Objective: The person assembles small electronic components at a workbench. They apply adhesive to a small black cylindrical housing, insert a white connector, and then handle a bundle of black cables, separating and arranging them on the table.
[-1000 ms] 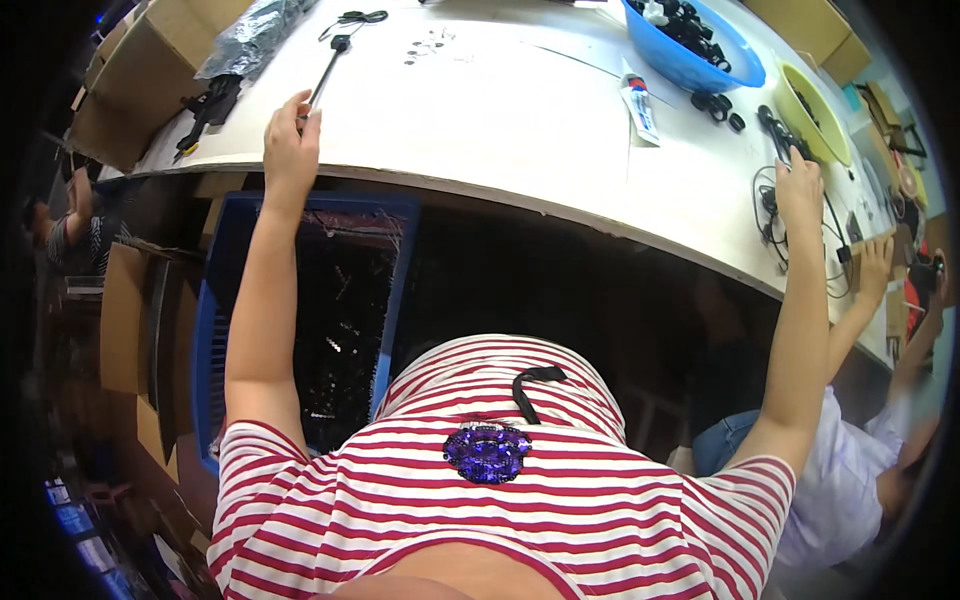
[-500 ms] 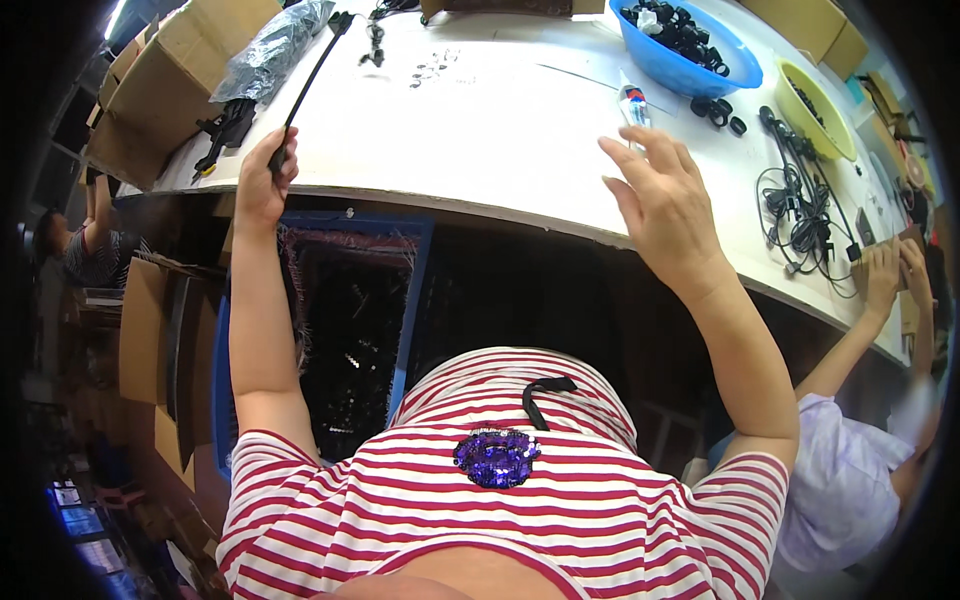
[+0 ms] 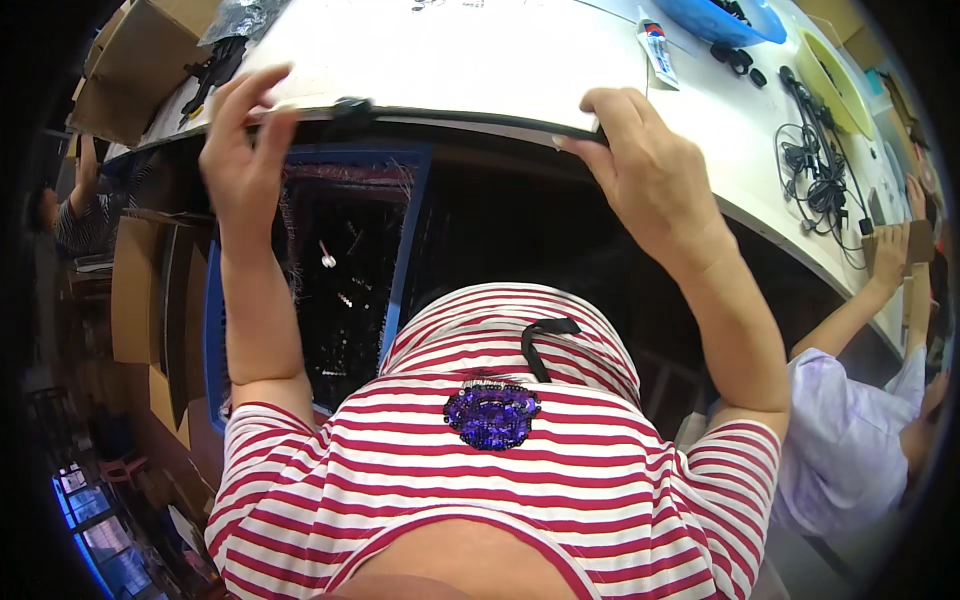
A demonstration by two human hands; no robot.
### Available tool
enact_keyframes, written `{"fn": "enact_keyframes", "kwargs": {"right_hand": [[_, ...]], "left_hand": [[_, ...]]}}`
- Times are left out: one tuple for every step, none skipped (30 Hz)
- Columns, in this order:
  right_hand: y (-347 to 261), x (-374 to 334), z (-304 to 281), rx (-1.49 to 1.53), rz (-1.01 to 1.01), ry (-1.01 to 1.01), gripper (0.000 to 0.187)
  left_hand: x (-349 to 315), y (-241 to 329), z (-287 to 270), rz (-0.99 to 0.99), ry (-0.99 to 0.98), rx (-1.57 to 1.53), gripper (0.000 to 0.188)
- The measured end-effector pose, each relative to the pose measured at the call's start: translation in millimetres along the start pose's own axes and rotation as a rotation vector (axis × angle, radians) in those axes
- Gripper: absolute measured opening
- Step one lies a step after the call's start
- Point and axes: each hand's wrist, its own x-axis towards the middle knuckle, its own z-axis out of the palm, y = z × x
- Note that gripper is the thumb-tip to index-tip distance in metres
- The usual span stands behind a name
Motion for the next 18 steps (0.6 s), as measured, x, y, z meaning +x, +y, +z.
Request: {"fn": "enact_keyframes", "kwargs": {"right_hand": [[5.9,-9.8,8.6,0.033,0.012,0.029,0.026],[8.8,-18.2,16.2,0.077,0.035,0.037,0.026],[6.5,-24.3,20.8,0.163,0.137,-0.012,0.026],[3.7,-31.8,27.9,0.237,0.18,-0.005,0.026],[-0.9,-37.2,36.5,0.314,0.21,-0.004,0.026],[-6.5,-42.7,40.8,0.41,0.271,-0.066,0.025],[-11.2,-49.1,49.2,0.479,0.277,-0.102,0.024],[-14.3,-56.1,59.6,0.525,0.248,-0.127,0.024],[-17.4,-62.8,69.8,0.572,0.22,-0.154,0.025],[-19.7,-67.7,78.6,0.662,0.285,-0.277,0.025],[-23.9,-71.1,87.2,0.77,0.346,-0.283,0.024],[-24.3,-74.5,96.3,0.787,0.38,-0.261,0.023],[-23.0,-77.5,105.1,0.805,0.414,-0.241,0.021],[-18.9,-78.6,114.2,0.759,0.345,-0.21,0.019],[-13.3,-79.4,120.7,0.71,0.277,-0.177,0.018],[-7.6,-80.5,128.0,0.66,0.209,-0.142,0.016],[-1.3,-84.8,138.2,0.66,0.197,-0.182,0.014],[3.7,-90.8,147.6,0.656,0.182,-0.224,0.012]], "left_hand": [[-16.5,7.8,-0.4,-0.211,0.074,-0.326,0.027],[-31.9,12.5,0.3,-0.288,-0.019,-0.556,0.029],[-46.4,15.5,1.9,-0.369,-0.11,-0.781,0.031],[-58.0,23.1,12.0,-0.573,-0.265,-0.788,0.039],[-70.0,32.9,25.3,-0.781,-0.406,-0.779,0.047],[-79.2,38.8,44.3,-0.861,-0.231,-0.96,0.049],[-84.2,41.8,59.5,-0.932,-0.041,-1.129,0.052],[-80.7,43.6,64.2,-0.942,0.059,-1.24,0.053],[-75.2,45.1,65.2,-0.949,0.162,-1.348,0.053],[-72.1,44.0,65.6,-0.95,0.269,-1.453,0.055],[-75.1,37.0,69.0,-0.847,0.238,-1.574,0.047],[-74.9,34.3,70.3,-0.817,0.26,-1.621,0.045],[-73.9,33.2,70.4,-0.786,0.283,-1.667,0.042],[-70.7,32.5,69.1,-0.78,0.302,-1.63,0.039],[-68.4,30.3,66.0,-0.759,0.316,-1.614,0.039],[-66.3,27.9,62.2,-0.738,0.329,-1.599,0.039],[-64.1,25.2,59.7,-0.718,0.335,-1.582,0.039],[-61.2,23.7,55.0,-0.691,0.338,-1.557,0.039]]}}
